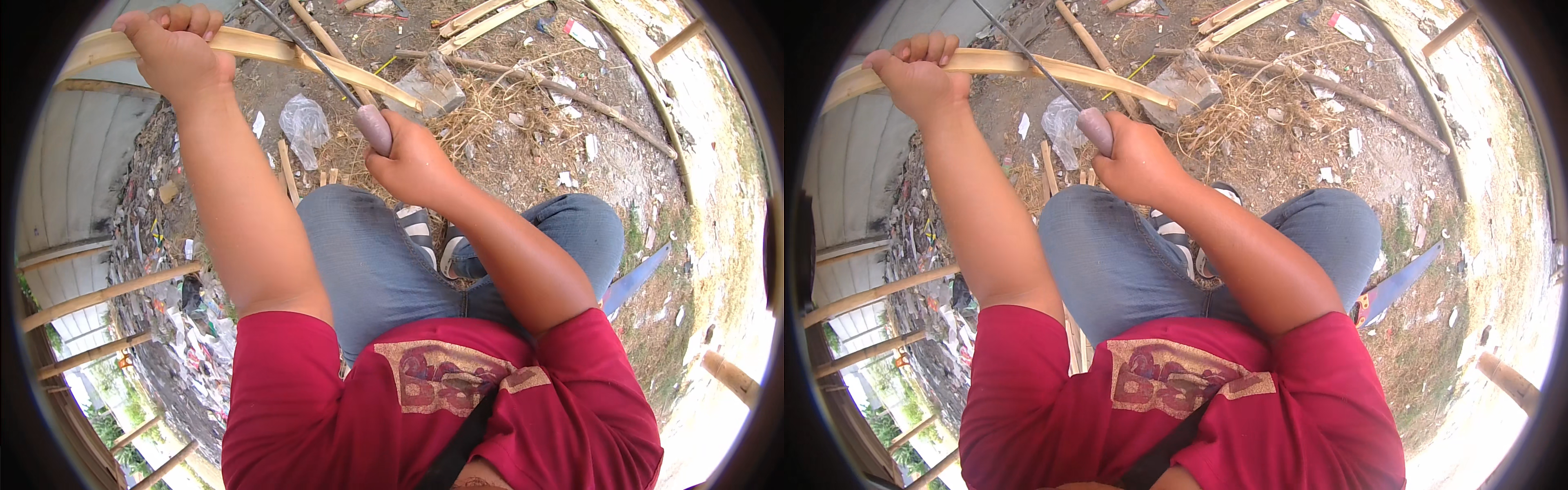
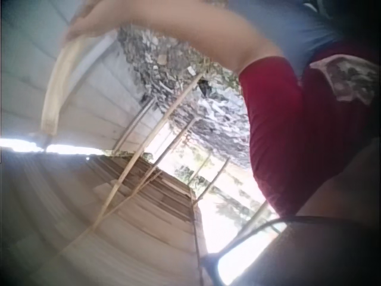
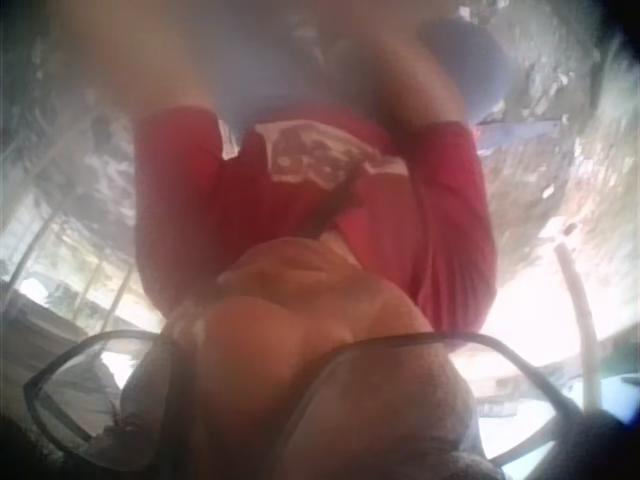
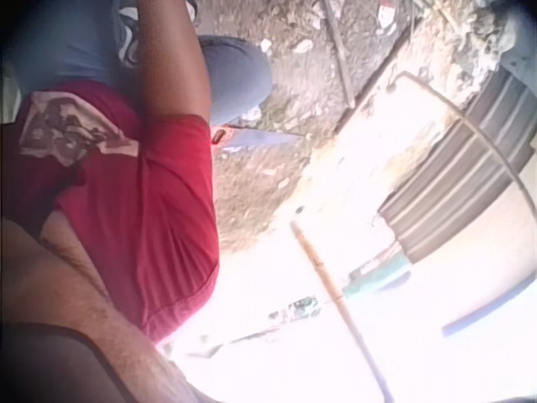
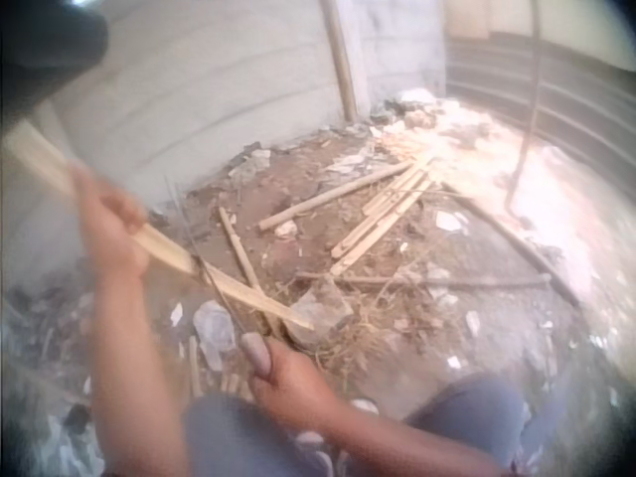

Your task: The person sits on the ground and uses a machete to shave and shape thin strips of wood. They hold the wood with one hand and carefully scrape the blade along its length to thin it out, occasionally adjusting their grip and the wood's position.

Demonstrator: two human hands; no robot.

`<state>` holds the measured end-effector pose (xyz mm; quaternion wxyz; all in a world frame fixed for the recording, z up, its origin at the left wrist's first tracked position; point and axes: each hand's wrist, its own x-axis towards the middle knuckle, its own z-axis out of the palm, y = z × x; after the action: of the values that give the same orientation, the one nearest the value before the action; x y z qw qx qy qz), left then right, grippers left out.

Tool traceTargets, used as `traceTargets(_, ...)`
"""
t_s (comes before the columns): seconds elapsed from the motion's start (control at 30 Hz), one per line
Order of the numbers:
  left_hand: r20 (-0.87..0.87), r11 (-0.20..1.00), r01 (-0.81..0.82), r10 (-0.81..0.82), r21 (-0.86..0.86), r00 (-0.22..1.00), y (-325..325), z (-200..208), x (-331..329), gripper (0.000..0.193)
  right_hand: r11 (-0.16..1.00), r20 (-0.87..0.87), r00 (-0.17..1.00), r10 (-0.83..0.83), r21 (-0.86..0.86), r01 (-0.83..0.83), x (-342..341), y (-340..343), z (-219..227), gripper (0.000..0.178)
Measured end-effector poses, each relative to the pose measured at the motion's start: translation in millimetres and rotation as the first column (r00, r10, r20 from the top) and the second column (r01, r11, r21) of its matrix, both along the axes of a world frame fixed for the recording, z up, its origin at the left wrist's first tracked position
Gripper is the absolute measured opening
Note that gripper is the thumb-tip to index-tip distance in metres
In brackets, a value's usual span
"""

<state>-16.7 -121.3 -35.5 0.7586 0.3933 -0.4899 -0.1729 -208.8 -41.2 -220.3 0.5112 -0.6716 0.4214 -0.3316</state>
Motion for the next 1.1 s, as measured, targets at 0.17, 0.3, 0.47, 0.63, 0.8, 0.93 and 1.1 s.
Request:
traceTargets(0.17,-0.023,0.999,0.045,-0.045,0.018,0.999,-8.7,-4.3,6.5,0.053,0.978,-0.060,0.988,-0.140,0.150,0.148,-1.6,-14.6,-98.8,0.036)
traceTargets(0.3,-0.076,1.000,0.013,-0.011,0.026,0.997,-2.1,-8.3,22.1,0.055,0.917,-0.190,0.975,-0.117,0.357,0.179,-13.6,-26.9,-152.3,0.039)
traceTargets(0.47,-0.064,1.000,-0.031,0.031,-0.001,0.997,0.7,-10.6,17.7,0.061,0.990,0.014,0.999,-0.050,0.131,0.047,-5.6,-11.1,-75.4,0.033)
traceTargets(0.63,-0.059,1.000,0.016,-0.016,0.001,0.998,2.3,-7.7,14.4,0.068,0.965,0.190,0.977,0.101,0.219,-0.143,-4.8,-22.7,-63.1,0.026)
traceTargets(0.8,-0.145,0.984,0.180,-0.177,0.009,0.973,8.9,-13.8,45.3,0.070,0.801,-0.081,0.992,0.094,0.599,-0.027,-47.3,-56.8,-104.2,0.028)
traceTargets(0.93,-0.109,0.967,0.254,-0.251,0.015,0.962,7.9,-14.4,38.1,0.068,0.996,-0.289,0.955,-0.067,-0.069,0.049,-51.5,-58.0,-88.2,0.048)
traceTargets(1.1,-0.097,0.942,0.336,-0.333,0.015,0.938,5.4,-8.1,34.7,0.067,0.991,0.023,0.998,0.050,0.125,-0.053,-42.2,-46.4,-11.6,0.051)
